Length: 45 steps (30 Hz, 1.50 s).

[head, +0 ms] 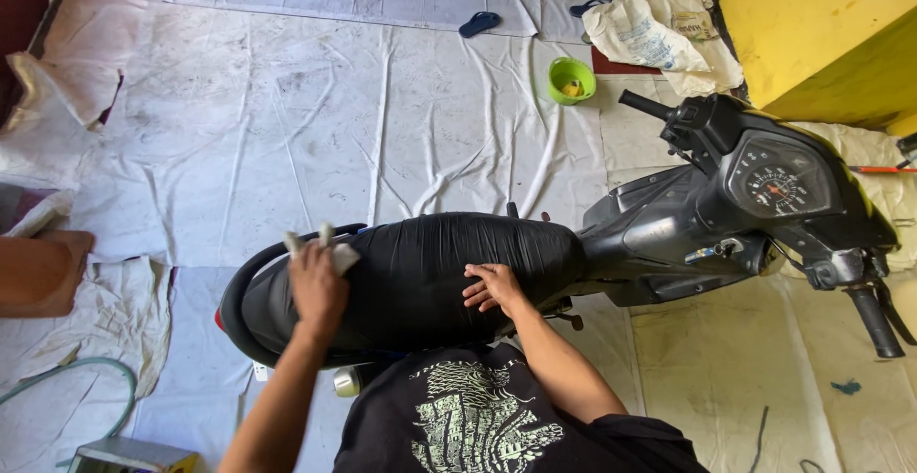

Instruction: The person wipes the black seat of a motorcycle with a white cloth. They repeatedly rub the cloth over the seat's surface, covering the entire area from the rear to the front.

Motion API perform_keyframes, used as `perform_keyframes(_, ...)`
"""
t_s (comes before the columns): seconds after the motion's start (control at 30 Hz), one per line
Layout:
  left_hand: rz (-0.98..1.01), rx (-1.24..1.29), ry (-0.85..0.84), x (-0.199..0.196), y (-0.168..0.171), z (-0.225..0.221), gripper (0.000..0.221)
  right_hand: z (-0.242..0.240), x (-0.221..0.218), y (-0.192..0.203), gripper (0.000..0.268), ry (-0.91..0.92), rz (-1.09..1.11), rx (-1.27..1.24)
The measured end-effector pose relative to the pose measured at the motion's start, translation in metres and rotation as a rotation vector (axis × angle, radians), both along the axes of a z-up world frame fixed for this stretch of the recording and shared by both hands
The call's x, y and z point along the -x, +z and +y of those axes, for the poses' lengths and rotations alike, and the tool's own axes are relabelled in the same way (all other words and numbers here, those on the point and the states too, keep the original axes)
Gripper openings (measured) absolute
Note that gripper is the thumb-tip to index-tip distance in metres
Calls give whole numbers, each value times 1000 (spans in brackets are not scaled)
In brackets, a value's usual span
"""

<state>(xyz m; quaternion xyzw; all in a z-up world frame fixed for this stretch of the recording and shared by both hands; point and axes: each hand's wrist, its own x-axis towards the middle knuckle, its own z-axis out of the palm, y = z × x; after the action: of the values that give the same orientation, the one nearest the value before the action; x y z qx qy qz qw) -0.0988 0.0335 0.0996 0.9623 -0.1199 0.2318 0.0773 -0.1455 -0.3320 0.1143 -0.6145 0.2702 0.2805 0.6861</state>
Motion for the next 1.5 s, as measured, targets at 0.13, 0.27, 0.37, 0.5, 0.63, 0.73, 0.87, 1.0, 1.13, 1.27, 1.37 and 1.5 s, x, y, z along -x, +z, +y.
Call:
perform_keyframes(0.13,84,171,-116,1,-28,-89,44,-1,1,-4,48,-15,-6,19)
perform_keyframes(0.27,399,337,-484,57,6,-138,50,-6,5,-19,50,-3,-18,41)
perform_keyframes(0.37,477,125,-656,72,-20,-100,59,-4,5,-7,47,-36,-15,4)
perform_keyframes(0.5,341,63,-520,80,37,5,37,1,7,24,45,-20,-14,43)
perform_keyframes(0.63,185,158,-231,53,72,60,52,3,3,25,44,-14,-27,42)
perform_keyframes(0.73,7,228,-64,23,25,61,50,1,4,11,43,-23,-21,29)
perform_keyframes(0.87,-311,240,405,-27,-68,22,42,-1,2,4,45,-32,-2,6)
perform_keyframes(1.0,34,401,200,-14,-40,-93,59,-3,2,0,48,-24,1,17)
perform_keyframes(1.13,234,316,-141,14,-31,-144,52,-4,1,-9,51,-18,-2,18)
perform_keyframes(1.27,414,90,-381,31,24,-123,59,-1,2,0,48,-24,-19,27)
perform_keyframes(1.37,430,22,-432,39,31,-74,59,-2,4,0,46,-28,-11,-2)
perform_keyframes(1.5,326,-88,-290,19,29,3,61,-10,1,7,42,0,-20,6)
